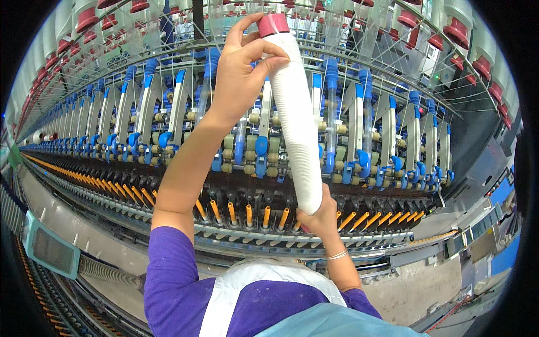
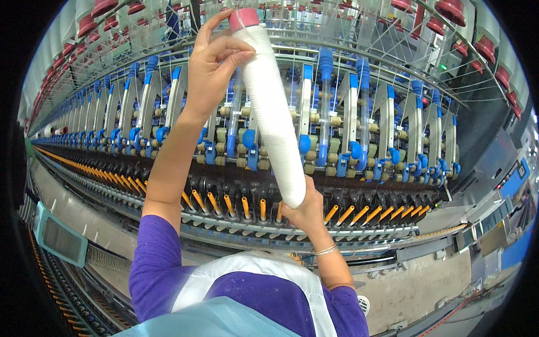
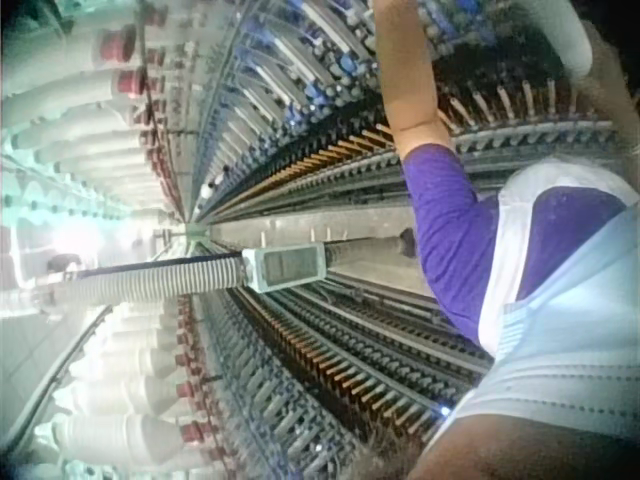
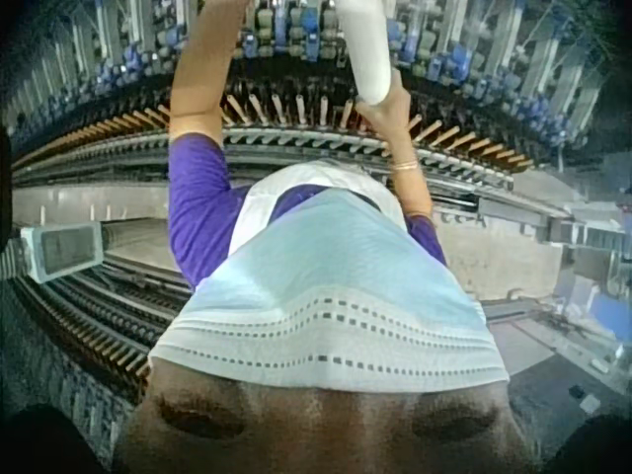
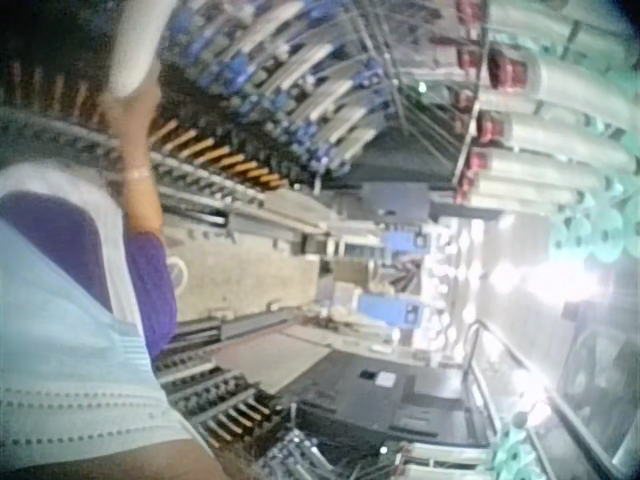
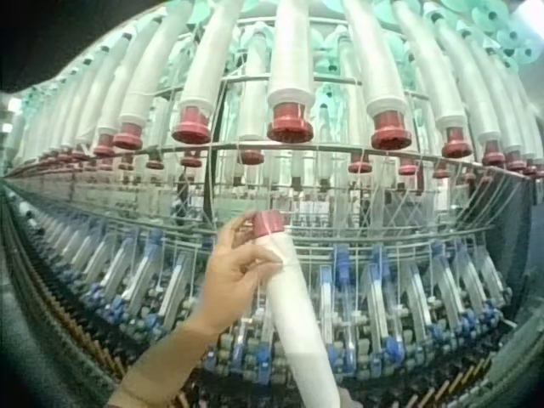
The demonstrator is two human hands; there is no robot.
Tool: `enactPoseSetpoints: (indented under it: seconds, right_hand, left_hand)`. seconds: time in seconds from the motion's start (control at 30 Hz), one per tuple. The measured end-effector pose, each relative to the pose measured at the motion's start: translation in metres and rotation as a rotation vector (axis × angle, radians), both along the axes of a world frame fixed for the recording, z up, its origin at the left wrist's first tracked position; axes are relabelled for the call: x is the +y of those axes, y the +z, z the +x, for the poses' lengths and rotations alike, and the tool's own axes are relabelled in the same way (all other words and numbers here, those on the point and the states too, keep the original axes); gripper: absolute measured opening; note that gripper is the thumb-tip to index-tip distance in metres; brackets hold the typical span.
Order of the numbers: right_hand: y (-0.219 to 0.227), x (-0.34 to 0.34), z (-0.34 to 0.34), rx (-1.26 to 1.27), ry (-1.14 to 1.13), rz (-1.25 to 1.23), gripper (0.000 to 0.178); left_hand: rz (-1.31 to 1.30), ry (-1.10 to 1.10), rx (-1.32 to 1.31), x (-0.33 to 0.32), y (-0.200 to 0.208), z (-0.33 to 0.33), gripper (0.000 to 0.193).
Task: The person walks along a row of ring-spinning machines in a textile mill. They remove empty bobbins, place new white yarn cones on the creels, and thread the yarn through guides and tensioners onto the spindles. The person then inserts empty bobbins into the spindle holders to begin winding.
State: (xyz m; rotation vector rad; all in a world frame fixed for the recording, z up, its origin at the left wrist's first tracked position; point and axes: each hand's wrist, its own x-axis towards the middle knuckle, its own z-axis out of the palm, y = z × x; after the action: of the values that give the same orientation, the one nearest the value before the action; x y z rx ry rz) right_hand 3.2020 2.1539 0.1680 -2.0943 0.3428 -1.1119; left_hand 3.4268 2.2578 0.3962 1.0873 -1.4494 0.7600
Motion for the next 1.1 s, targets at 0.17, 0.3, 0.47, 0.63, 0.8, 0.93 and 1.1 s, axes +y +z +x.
enactPoseSetpoints:
  seconds: [0.17, 0.3, 0.47, 0.63, 0.8, 0.93, 1.1]
  right_hand:
    - [0.023, -0.053, -0.039, 0.144, 0.184, -0.149, 0.061]
    - [0.055, -0.102, -0.084, 0.212, -0.093, -0.473, 0.055]
    - [0.051, -0.132, -0.120, 0.160, -0.131, 0.009, 0.055]
    - [0.042, -0.148, -0.133, 0.102, 0.004, -0.352, 0.052]
    - [0.055, -0.136, -0.089, 0.371, 0.083, -0.228, 0.068]
    - [0.096, -0.102, 0.009, 0.246, 0.372, 0.304, 0.068]
    - [0.230, -0.077, 0.150, -0.174, 0.477, 0.350, 0.049]
  left_hand:
    - [-0.116, -0.274, 0.602, 0.018, 0.029, 0.006, 0.023]
    - [0.347, -0.264, 0.497, 0.041, 0.070, 0.005, 0.028]
    - [0.755, -0.444, 0.080, 0.058, 0.036, -0.050, 0.020]
    - [0.992, 0.168, 0.402, 0.007, 0.059, -0.072, 0.017]
    - [-0.006, -0.155, 0.052, 0.051, 0.087, -0.085, 0.004]
    - [0.113, 0.038, -0.104, 0.078, 0.042, -0.085, 0.007]
    - [0.176, -0.265, 0.174, 0.053, 0.021, -0.042, 0.014]
